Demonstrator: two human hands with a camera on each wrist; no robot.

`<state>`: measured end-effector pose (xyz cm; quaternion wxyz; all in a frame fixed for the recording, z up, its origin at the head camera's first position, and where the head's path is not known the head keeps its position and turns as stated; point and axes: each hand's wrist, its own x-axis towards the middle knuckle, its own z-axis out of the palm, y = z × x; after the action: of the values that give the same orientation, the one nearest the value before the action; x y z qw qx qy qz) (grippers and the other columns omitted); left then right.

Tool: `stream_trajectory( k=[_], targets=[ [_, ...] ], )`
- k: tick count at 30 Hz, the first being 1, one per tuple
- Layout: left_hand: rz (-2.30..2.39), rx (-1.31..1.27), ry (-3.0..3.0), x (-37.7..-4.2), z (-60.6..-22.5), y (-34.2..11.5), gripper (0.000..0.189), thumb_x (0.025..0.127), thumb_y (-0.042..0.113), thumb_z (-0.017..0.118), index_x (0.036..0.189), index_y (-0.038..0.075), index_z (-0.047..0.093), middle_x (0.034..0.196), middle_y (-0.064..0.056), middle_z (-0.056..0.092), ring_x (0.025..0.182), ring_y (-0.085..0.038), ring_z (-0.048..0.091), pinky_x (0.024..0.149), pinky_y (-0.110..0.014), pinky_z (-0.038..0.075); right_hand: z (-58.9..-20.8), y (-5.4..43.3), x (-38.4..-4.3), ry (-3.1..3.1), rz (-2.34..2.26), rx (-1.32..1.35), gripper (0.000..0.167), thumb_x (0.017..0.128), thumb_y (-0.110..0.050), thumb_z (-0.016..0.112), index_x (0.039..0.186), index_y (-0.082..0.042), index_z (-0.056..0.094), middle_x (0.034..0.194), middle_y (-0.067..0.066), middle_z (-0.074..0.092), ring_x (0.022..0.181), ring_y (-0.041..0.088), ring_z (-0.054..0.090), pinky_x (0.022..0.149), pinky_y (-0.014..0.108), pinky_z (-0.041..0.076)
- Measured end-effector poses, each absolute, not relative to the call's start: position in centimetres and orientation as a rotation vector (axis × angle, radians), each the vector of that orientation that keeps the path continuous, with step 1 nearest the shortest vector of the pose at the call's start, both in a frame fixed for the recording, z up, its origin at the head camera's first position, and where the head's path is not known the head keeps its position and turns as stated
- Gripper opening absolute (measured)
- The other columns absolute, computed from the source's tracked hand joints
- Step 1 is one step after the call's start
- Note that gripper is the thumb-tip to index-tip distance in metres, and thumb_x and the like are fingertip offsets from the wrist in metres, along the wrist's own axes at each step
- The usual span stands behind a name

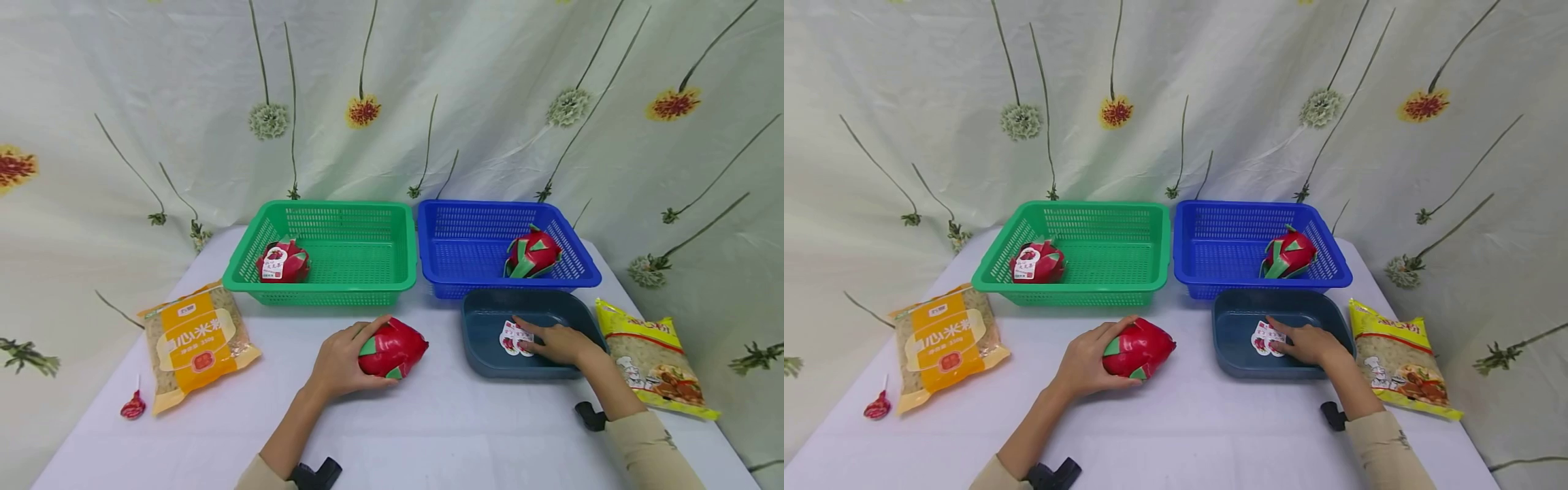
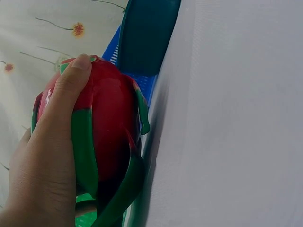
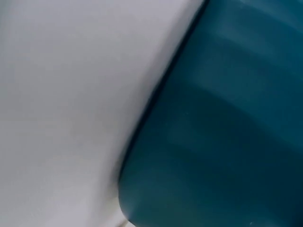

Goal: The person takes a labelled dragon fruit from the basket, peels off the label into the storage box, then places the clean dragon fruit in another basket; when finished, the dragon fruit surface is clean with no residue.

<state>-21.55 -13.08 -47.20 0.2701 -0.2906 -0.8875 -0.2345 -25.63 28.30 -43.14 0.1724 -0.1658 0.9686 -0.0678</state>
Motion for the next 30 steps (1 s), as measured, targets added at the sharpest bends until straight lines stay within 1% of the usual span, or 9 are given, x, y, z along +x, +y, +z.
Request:
stream_trajectory(
  k=[9,12,13,16,19,22,25,28,30],
  targets=[
    [-0.640,-0.775,-2.386,-21.7,-47.3,-13.1,0.093,0.059,0.073,0.065,0.140,0.033,0.039,0.108,0.002,0.060,0.093,-0.013,0.059,0.069,-0.031,0.053,-43.6,28.4,-26.0,2.788,-0.267,-0.462,0.077,0.088,-0.056,0.049,0.146,-0.011,0.025,0.127,0.033,0.045,0.107,0.049,0.049,0.087,0.062,0.038],
    [-0.639,-0.772,-2.388,-21.6,-47.2,-13.1,0.093,0.060,0.073,0.065,0.140,0.033,0.039,0.108,0.002,0.060,0.093,-0.012,0.059,0.069,-0.030,0.053,-43.4,28.7,-25.7,2.833,-0.358,-0.498,0.077,0.087,-0.052,0.053,0.144,-0.007,0.028,0.104,0.028,0.059,0.085,0.038,0.058,0.084,0.056,0.043],
    [-0.640,-0.773,-2.388,-21.6,-47.2,-13.1,0.093,0.060,0.073,0.065,0.140,0.033,0.039,0.107,0.002,0.061,0.092,-0.012,0.059,0.069,-0.030,0.053,-43.1,28.8,-25.5,2.845,-0.408,-0.509,0.075,0.088,-0.049,0.054,0.143,-0.005,0.030,0.089,0.024,0.061,0.073,0.032,0.057,0.078,0.050,0.047],
    [-0.641,-0.775,-2.382,-21.5,-47.2,-13.1,0.093,0.060,0.073,0.065,0.139,0.032,0.040,0.108,0.002,0.061,0.091,-0.013,0.059,0.068,-0.030,0.053,-41.6,29.3,-24.9,2.886,-0.581,-0.540,0.066,0.089,-0.039,0.058,0.139,-0.001,0.037,0.059,0.007,0.046,0.051,0.018,0.042,0.057,0.033,0.045],
    [-0.637,-0.770,-2.379,-21.5,-47.1,-13.1,0.094,0.059,0.073,0.066,0.139,0.031,0.041,0.108,0.002,0.061,0.091,-0.013,0.060,0.068,-0.030,0.053,-39.1,29.7,-24.2,2.998,-0.737,-0.532,0.057,0.090,-0.033,0.059,0.134,0.000,0.045,0.058,0.001,0.043,0.051,0.015,0.040,0.046,0.025,0.035],
    [-0.632,-0.760,-2.386,-21.5,-47.2,-13.2,0.095,0.058,0.072,0.067,0.140,0.032,0.040,0.108,0.002,0.061,0.091,-0.013,0.060,0.068,-0.030,0.053,-36.5,30.1,-24.2,3.236,-0.816,-0.527,0.049,0.090,-0.029,0.060,0.128,0.000,0.052,0.068,0.005,0.053,0.058,0.019,0.046,0.048,0.027,0.036],
    [-0.633,-0.759,-2.390,-21.6,-47.2,-13.2,0.095,0.058,0.071,0.068,0.140,0.032,0.039,0.108,0.001,0.061,0.092,-0.014,0.060,0.068,-0.031,0.053,-34.8,30.7,-25.0,3.455,-0.911,-0.450,0.047,0.089,-0.027,0.062,0.129,-0.002,0.053,0.088,0.016,0.058,0.075,0.029,0.051,0.057,0.036,0.043],
    [-0.638,-0.762,-2.395,-21.5,-47.3,-13.2,0.096,0.058,0.070,0.068,0.141,0.032,0.038,0.108,0.001,0.060,0.091,-0.014,0.060,0.068,-0.031,0.053,-34.3,31.6,-26.4,3.511,-1.007,-0.344,0.057,0.089,-0.028,0.061,0.137,-0.004,0.043,0.113,0.026,0.050,0.100,0.041,0.046,0.076,0.053,0.041],
    [-0.641,-0.760,-2.399,-21.5,-47.2,-13.2,0.096,0.059,0.071,0.068,0.141,0.031,0.038,0.108,0.001,0.061,0.091,-0.014,0.060,0.068,-0.031,0.053,-34.6,32.4,-27.5,3.469,-1.033,-0.286,0.067,0.089,-0.033,0.060,0.143,-0.004,0.032,0.129,0.030,0.039,0.115,0.047,0.037,0.088,0.063,0.033]
  ],
)
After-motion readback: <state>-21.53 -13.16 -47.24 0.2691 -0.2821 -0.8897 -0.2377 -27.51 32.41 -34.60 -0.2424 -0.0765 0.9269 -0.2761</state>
